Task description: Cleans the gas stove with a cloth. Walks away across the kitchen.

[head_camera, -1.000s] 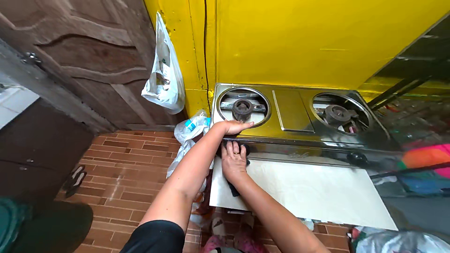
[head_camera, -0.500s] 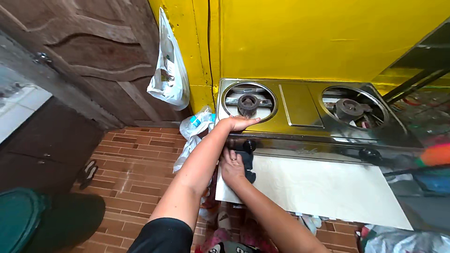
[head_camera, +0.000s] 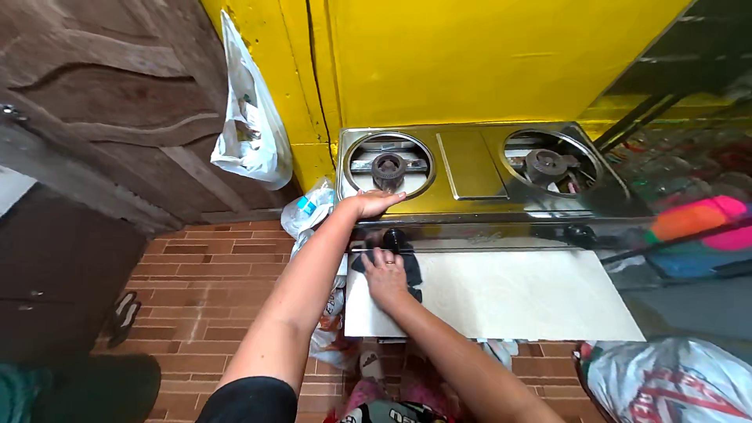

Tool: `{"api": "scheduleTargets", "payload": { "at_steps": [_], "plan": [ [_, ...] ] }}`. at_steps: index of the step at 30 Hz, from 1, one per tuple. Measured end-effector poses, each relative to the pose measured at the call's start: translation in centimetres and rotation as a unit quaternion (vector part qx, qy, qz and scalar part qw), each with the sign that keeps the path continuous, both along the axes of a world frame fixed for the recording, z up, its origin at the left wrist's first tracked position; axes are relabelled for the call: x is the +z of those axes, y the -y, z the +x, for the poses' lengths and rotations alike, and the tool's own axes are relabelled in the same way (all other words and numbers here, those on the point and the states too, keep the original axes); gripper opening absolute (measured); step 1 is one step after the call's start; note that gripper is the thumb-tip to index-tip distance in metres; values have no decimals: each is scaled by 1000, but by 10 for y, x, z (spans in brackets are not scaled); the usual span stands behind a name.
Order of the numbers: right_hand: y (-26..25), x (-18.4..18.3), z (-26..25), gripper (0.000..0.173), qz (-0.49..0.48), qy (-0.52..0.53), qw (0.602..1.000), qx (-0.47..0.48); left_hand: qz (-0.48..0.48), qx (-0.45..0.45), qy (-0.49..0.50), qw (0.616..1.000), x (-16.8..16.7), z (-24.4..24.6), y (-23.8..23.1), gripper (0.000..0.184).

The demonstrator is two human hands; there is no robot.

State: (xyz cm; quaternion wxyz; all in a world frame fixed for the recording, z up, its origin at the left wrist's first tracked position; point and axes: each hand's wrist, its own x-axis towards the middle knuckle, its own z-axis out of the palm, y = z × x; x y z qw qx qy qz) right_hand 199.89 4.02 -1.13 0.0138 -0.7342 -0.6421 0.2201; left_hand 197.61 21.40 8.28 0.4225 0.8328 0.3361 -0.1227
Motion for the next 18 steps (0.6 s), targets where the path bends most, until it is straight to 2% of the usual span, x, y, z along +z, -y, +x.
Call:
{"api": "scheduleTargets", "payload": {
  "at_steps": [2,4,7,9,11,12,15,18],
  "plan": [
    [22,-9,34,49,19,10,999,-41,0,1,7,1000,-1,0,0,69],
    [43,-19,75,41,86,28,991,-100,3,2,12,1000,-1,1,1,68],
    [61,-30,131,24,218,39,955,-197,12,-4,13,1000,-2,0,3,65],
    [58,-15,146,26,308,3,924,-227,16,-8,15,1000,-2,0,3,64],
    [36,-2,143,28,443,-27,882,-157,17,-9,20,1000,-3,0,3,62],
    [22,3,137,30,446,-54,888,-103,18,-9,20,1000,-3,0,4,62],
    [-18,9,114,30,313,-72,947,29,21,-3,11,1000,-5,-1,4,63],
    [-25,-7,132,20,408,-7,912,42,32,4,23,999,-4,-2,6,62]
  ]
}}
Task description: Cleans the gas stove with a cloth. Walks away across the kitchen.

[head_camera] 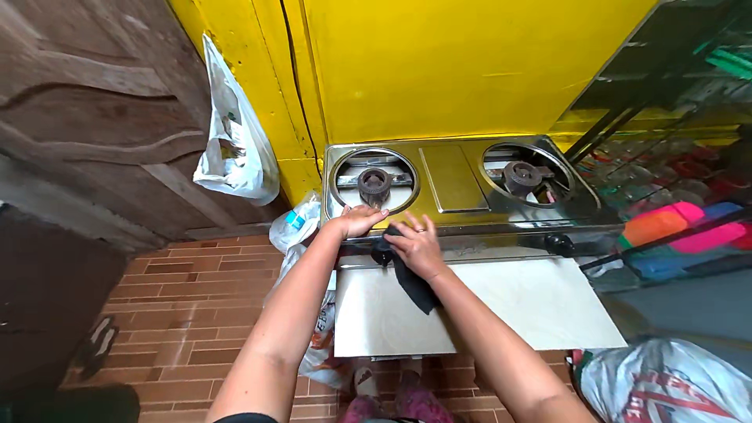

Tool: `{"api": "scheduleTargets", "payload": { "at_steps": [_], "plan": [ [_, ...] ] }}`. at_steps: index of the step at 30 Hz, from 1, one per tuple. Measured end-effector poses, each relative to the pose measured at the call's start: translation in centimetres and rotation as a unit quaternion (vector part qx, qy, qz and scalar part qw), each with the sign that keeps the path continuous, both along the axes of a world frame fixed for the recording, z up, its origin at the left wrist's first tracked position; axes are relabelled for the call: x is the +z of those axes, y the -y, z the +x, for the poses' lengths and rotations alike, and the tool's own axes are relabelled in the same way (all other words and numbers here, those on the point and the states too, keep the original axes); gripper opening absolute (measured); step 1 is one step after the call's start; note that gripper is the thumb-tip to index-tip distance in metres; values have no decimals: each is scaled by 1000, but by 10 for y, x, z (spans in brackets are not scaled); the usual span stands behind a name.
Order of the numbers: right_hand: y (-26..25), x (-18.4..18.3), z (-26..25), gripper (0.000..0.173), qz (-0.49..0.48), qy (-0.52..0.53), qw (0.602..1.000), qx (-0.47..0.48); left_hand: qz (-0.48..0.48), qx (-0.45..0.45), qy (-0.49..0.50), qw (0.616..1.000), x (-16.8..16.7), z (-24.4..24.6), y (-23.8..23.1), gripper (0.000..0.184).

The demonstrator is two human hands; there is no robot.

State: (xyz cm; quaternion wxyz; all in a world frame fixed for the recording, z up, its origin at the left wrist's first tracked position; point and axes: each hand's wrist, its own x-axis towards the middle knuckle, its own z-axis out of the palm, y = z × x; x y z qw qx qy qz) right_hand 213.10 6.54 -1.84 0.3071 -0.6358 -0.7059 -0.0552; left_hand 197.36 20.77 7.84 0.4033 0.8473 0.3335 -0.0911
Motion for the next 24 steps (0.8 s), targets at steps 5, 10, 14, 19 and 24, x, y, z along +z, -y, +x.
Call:
{"api": "scheduleTargets", "payload": {
  "at_steps": [5,10,14,19,24],
  "plan": [
    [16,17,26,10,4,60,996,-69,-11,-5,1,1000,-1,0,-2,62],
    [-24,26,-27,3,2,77,997,24,-19,6,0,1000,-3,2,-2,61],
    [-22,31,-16,2,-35,114,992,42,-14,-3,-10,1000,-5,3,-3,61],
    [-24,47,-9,9,-93,133,985,56,-10,2,-9,1000,-5,2,-2,62],
    [-30,25,-10,11,28,135,988,67,-12,4,0,1000,-8,3,-3,61]
  ]
}}
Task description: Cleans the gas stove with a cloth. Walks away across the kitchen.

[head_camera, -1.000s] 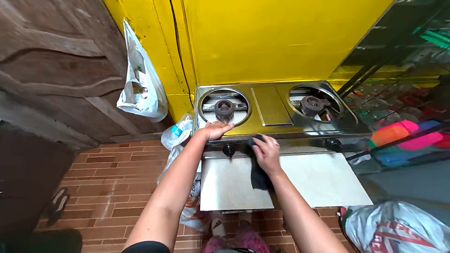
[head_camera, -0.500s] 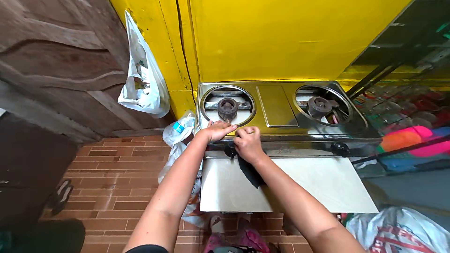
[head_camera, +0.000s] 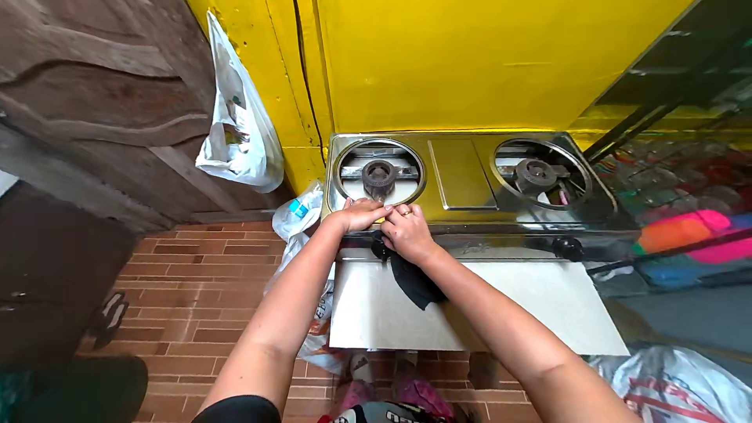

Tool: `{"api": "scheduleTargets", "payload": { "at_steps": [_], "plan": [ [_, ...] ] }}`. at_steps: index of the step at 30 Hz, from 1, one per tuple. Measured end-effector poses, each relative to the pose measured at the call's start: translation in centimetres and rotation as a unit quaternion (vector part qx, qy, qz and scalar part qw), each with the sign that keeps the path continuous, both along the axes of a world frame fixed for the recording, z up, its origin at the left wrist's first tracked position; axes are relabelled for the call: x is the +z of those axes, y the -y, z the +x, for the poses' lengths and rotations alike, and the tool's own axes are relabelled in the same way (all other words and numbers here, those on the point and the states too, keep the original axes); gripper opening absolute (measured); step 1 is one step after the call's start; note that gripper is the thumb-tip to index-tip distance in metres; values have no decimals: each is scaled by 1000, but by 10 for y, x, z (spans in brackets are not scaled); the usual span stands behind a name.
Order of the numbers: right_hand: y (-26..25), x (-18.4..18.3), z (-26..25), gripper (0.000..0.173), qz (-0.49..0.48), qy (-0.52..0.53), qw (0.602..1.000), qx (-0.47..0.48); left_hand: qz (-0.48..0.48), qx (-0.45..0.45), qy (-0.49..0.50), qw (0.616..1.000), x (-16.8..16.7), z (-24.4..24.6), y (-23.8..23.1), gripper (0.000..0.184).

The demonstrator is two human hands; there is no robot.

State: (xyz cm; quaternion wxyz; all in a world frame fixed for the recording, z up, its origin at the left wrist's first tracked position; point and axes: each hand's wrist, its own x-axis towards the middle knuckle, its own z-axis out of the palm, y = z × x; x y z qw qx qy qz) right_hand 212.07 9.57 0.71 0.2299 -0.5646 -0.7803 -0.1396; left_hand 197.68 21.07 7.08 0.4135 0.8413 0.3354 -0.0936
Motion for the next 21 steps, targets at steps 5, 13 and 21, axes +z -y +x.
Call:
{"api": "scheduleTargets", "payload": {
  "at_steps": [5,13,21],
  "plan": [
    [49,-65,9,26,119,-21,982,-144,5,-5,-5,1000,1,0,0,62],
    [54,-57,-58,14,-22,-104,950,-295,17,-7,-4,1000,-4,-1,0,64],
    [100,3,57,28,-281,-235,795,-483,11,-11,0,1000,-4,-1,-1,62]
  ]
}}
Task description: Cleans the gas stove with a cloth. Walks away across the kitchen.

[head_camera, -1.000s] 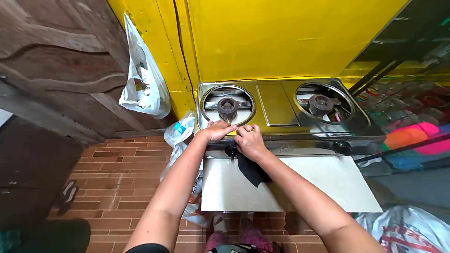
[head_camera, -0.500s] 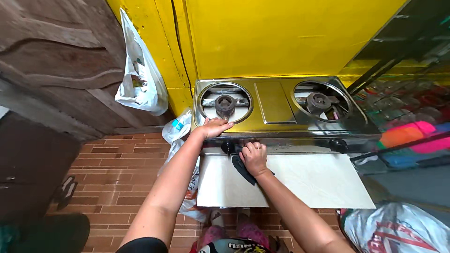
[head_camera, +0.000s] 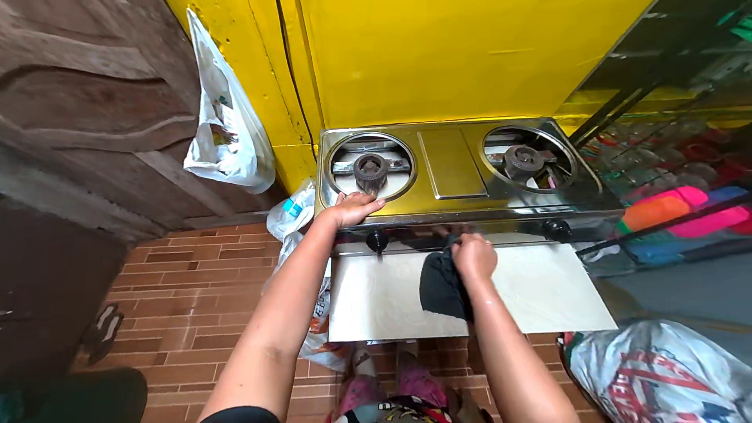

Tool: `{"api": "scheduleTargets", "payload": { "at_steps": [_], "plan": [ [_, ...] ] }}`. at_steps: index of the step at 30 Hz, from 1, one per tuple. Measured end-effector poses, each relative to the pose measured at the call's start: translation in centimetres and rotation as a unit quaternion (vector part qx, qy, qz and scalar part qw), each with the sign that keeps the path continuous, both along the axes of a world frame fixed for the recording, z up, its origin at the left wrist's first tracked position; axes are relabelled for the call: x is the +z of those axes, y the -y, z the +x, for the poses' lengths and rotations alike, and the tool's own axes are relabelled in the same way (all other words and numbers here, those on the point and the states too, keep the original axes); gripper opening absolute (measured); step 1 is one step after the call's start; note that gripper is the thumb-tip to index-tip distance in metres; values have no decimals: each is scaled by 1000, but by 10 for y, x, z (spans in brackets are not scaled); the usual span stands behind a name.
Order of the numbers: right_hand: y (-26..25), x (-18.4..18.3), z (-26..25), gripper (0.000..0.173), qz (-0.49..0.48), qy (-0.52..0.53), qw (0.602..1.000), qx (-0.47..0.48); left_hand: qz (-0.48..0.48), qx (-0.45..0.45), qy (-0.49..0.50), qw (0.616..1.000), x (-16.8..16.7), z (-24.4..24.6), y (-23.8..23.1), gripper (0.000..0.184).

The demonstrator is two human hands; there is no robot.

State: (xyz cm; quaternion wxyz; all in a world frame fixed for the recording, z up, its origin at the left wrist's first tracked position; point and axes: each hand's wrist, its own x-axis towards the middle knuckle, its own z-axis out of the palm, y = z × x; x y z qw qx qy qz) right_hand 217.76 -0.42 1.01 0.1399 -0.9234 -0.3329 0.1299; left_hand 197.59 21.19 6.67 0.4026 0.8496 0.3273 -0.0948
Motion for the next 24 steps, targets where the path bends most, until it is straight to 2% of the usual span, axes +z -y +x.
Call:
{"api": "scheduleTargets", "payload": {
  "at_steps": [1,3,4,5,7,8,9,10,12,14,16,19,21,22,24],
  "plan": [
    [6,6,16,29,72,-14,996,-46,-1,1,1,1000,1,0,1,62],
    [5,10,29,30,267,-10,954,-139,14,6,10,1000,1,0,4,60],
    [-2,10,24,33,307,-15,938,-158,30,11,19,999,-2,0,8,59],
    [-10,6,14,40,303,-25,942,-145,46,14,24,999,-6,-1,10,59],
    [-32,-14,-21,59,225,7,973,-53,80,16,28,996,-18,-1,11,60],
    [-41,-23,-45,64,190,41,981,9,97,17,32,995,-25,0,11,62],
    [-46,-30,-68,63,183,70,977,80,117,16,30,992,-29,0,12,64],
    [-49,-38,-86,56,204,100,961,160,140,16,32,989,-31,1,14,66],
    [-49,-57,-86,43,294,163,887,318,195,16,54,979,-37,1,19,68],
    [-45,-66,-46,36,348,211,833,375,237,12,65,969,-44,1,22,72],
    [-29,-79,7,38,347,265,846,307,260,8,69,963,-46,1,24,76],
    [9,-89,75,57,249,254,931,82,278,9,86,957,-46,1,26,81],
    [18,-74,82,66,152,158,970,-108,279,10,86,956,-46,0,27,82],
    [16,-63,74,67,119,100,973,-171,282,11,86,956,-48,-1,28,84],
    [5,-47,41,65,126,32,973,-191,288,10,83,954,-49,0,27,88]
  ]
}}
